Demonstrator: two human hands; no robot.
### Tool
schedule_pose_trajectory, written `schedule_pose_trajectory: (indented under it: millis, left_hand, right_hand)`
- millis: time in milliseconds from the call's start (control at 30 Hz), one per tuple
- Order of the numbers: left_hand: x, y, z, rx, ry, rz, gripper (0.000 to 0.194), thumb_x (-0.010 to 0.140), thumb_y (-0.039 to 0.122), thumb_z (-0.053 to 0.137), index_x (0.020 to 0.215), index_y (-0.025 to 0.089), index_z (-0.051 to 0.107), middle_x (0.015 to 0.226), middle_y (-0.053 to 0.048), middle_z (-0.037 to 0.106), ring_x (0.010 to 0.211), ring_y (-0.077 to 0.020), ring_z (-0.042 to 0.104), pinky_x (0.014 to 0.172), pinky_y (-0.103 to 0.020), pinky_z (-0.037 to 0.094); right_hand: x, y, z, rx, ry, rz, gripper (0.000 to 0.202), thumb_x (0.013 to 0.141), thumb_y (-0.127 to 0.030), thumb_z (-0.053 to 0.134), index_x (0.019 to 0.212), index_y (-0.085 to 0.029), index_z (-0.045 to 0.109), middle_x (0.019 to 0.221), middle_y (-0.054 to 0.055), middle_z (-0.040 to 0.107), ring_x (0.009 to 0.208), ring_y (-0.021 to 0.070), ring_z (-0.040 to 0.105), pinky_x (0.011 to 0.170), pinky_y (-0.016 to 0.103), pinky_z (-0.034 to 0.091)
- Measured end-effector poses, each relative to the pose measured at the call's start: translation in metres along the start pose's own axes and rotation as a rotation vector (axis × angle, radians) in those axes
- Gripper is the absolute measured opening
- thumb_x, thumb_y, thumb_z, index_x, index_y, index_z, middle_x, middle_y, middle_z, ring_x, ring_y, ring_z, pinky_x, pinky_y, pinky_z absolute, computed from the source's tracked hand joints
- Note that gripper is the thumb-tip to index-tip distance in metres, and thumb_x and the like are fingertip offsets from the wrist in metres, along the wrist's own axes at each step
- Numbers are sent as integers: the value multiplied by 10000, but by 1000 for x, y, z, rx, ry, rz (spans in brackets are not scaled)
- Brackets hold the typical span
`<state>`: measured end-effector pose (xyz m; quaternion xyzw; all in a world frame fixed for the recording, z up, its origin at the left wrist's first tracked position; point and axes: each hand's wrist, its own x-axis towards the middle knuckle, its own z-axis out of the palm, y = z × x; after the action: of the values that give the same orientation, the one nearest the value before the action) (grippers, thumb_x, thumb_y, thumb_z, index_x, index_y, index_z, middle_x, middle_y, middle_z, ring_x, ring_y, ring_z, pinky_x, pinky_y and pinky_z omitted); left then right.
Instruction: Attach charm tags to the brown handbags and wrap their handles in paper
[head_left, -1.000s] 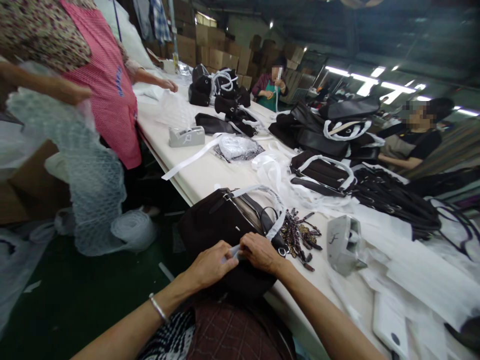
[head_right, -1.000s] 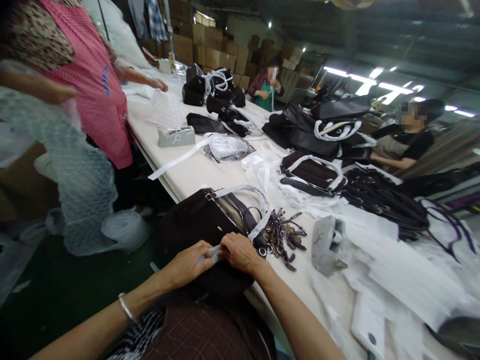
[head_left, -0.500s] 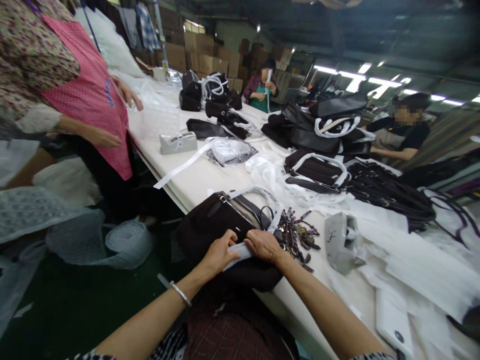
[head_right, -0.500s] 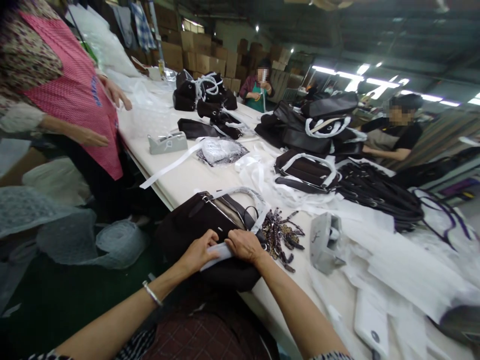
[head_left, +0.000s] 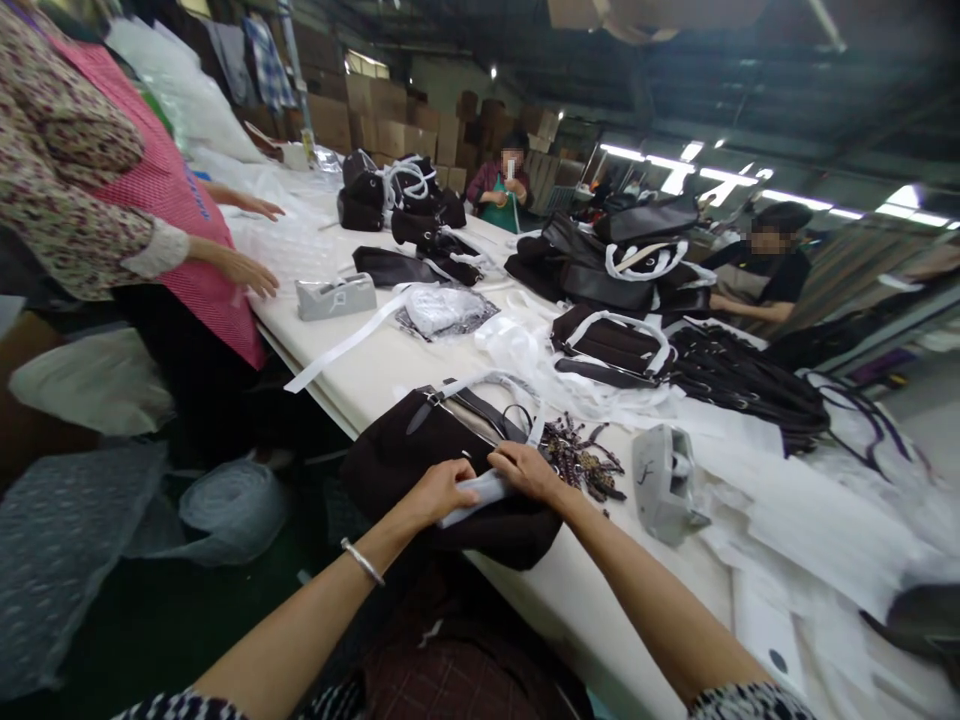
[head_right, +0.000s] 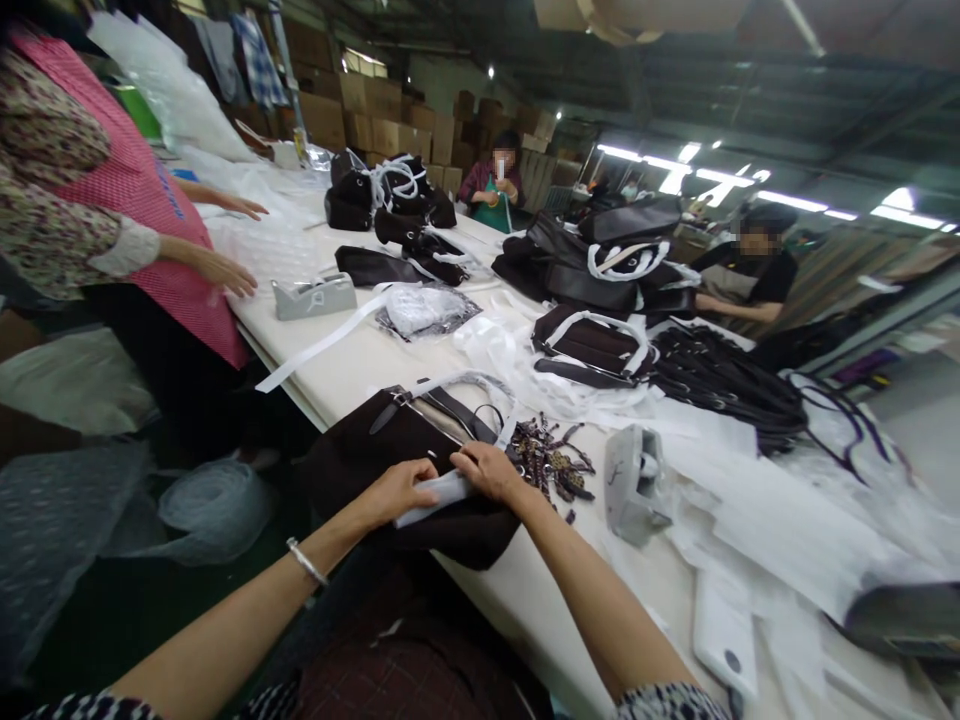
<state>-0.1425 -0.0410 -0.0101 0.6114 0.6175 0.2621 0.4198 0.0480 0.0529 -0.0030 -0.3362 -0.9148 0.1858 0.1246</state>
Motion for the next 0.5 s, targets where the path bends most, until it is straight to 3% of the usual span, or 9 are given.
schedule_pose_trajectory:
  millis: [133, 333, 400, 500]
  left_hand:
    - [-17, -8, 0, -84, 9, 6, 179, 695, 281, 642, 840, 177, 620, 791, 15, 641, 769, -167, 581, 660, -234, 386]
    - [-29, -15, 0, -293, -32, -63, 228, 685, 305, 621, 860, 165, 577, 738, 17, 603, 698, -158, 549, 613, -236, 377]
    - [-32, -17, 1, -367, -60, -66, 263, 681, 333, 629, 875, 166, 569, 762, 9, 620, 710, -167, 566, 628, -243, 395]
    - [-34, -25, 5, -438, -81, -81, 346, 676, 410, 655, 911, 173, 563, 772, 3, 638, 707, -180, 586, 621, -248, 412]
  right_hand:
    - [-43, 5, -33, 112, 290, 212, 332, 957, -442, 398, 977, -223, 647, 990, 69, 707, 922, 207, 646, 859, 342, 487]
    - [-157, 70, -107, -28, 795, 788, 351, 831, -514, 508, 912, -207, 657, 985, 146, 696, 954, 310, 626, 900, 456, 424]
    - [-191, 91, -123, -55, 887, 938, 277, 812, -461, 523, 866, -218, 646, 1001, 167, 681, 1005, 326, 607, 918, 469, 393]
    - [-222, 112, -129, 42, 878, 1053, 175, 748, -397, 600, 705, -230, 628, 836, 147, 679, 915, 311, 629, 835, 449, 428]
